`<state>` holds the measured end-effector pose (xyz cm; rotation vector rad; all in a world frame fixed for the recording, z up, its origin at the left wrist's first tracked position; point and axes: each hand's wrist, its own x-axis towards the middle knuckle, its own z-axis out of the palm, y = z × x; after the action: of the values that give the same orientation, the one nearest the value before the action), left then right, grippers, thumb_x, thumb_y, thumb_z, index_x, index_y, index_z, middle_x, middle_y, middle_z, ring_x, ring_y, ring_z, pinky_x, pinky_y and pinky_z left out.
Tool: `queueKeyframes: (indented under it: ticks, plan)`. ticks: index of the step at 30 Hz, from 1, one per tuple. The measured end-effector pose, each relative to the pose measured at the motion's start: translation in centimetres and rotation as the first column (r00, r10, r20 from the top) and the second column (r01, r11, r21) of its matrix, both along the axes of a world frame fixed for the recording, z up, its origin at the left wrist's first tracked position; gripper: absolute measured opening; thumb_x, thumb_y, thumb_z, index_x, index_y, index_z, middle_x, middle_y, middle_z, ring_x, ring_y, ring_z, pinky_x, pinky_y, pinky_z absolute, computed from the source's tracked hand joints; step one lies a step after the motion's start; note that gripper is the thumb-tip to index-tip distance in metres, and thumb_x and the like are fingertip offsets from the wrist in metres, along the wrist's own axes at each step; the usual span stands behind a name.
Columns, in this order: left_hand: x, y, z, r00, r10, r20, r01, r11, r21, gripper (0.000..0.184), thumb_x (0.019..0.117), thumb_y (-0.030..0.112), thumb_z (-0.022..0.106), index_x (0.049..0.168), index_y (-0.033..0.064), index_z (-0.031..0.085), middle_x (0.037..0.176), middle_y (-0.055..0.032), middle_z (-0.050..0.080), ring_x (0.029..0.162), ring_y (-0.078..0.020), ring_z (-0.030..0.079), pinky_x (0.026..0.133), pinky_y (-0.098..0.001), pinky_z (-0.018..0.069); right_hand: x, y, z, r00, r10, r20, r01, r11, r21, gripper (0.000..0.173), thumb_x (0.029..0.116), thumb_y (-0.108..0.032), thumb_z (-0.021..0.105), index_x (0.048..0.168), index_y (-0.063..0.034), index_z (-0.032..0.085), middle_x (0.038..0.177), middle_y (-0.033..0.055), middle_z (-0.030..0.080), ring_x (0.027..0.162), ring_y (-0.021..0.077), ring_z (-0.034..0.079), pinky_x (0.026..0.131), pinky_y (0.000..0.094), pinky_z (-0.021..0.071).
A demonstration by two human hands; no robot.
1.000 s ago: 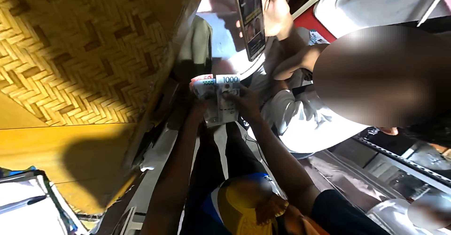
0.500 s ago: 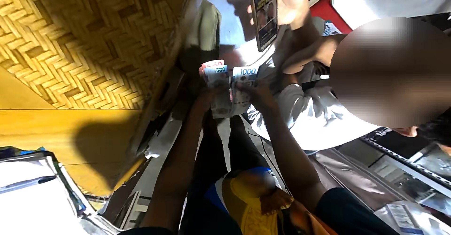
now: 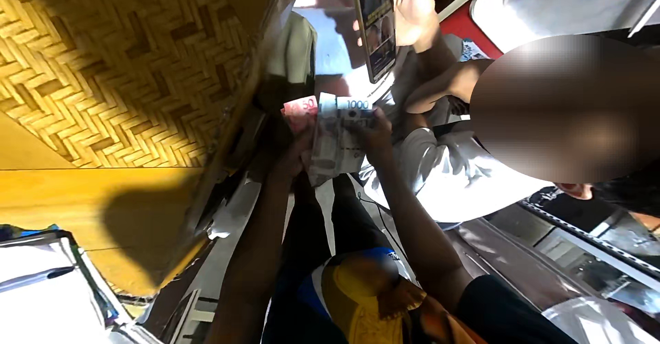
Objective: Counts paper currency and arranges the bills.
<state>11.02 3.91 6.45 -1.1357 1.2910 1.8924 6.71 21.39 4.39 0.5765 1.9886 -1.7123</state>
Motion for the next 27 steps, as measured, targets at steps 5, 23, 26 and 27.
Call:
queueKeyframes:
  ticks: [5, 23, 26, 27]
  plan:
    - [0.4, -1.8, -3.9, 0.97, 0.073, -0.231, -0.056, 0.995, 0.079, 0.025, 0.1064, 0.011, 0.05, 0.13, 0.0021, 0.053, 0.105, -0.004, 0.069, 0.095, -0.0126, 0.069, 0.087, -0.0304, 0.059, 0.0, 2.9, 2.1, 0.971, 0.067, 0.229, 0.012, 0.944, -0.33, 0.009, 0.0975, 0.0, 0.06, 0.103, -0.0054, 0.064, 0.082, -0.0014, 0.072, 0.071, 0.0069, 0.069, 0.069, 0.0272, 0.0616]
    - [-0.5, -1.3, -3.8, 0.959, 0.28, 0.047, -0.284, 0.938, 0.2, 0.018, 0.1101, 0.015, 0.041, 0.117, 0.0085, 0.057, 0.092, 0.0005, 0.068, 0.08, -0.0064, 0.068, 0.073, -0.0217, 0.0589, 0.7, 3.2, 3.0, 0.837, 0.546, -0.03, -0.536, 0.809, -0.242, 0.018, 0.0896, 0.002, 0.067, 0.107, 0.0034, 0.071, 0.116, 0.0069, 0.071, 0.1, 0.0045, 0.067, 0.087, 0.0222, 0.0563]
    - [-1.1, -0.3, -3.1, 0.962, 0.271, 0.033, -0.273, 0.946, 0.173, 0.022, 0.111, 0.017, 0.04, 0.123, 0.0075, 0.055, 0.097, -0.0002, 0.067, 0.085, -0.0067, 0.067, 0.077, -0.0228, 0.0582, 1.7, 1.6, 2.1, 0.784, 0.601, -0.159, -0.613, 0.789, -0.043, 0.014, 0.0899, 0.002, 0.068, 0.102, 0.0053, 0.075, 0.134, 0.0196, 0.065, 0.124, 0.0196, 0.063, 0.104, 0.0327, 0.0514]
    - [-1.2, -0.1, -3.0, 0.962, 0.271, 0.023, -0.271, 0.948, 0.169, 0.023, 0.1111, 0.018, 0.04, 0.125, 0.0069, 0.054, 0.098, -0.0004, 0.066, 0.085, -0.0068, 0.067, 0.078, -0.0232, 0.0576, 2.0, 0.8, 1.7, 0.788, 0.584, -0.193, -0.589, 0.807, 0.034, 0.015, 0.0905, 0.001, 0.068, 0.103, 0.0045, 0.076, 0.13, 0.0191, 0.068, 0.119, 0.0213, 0.066, 0.102, 0.0358, 0.053]
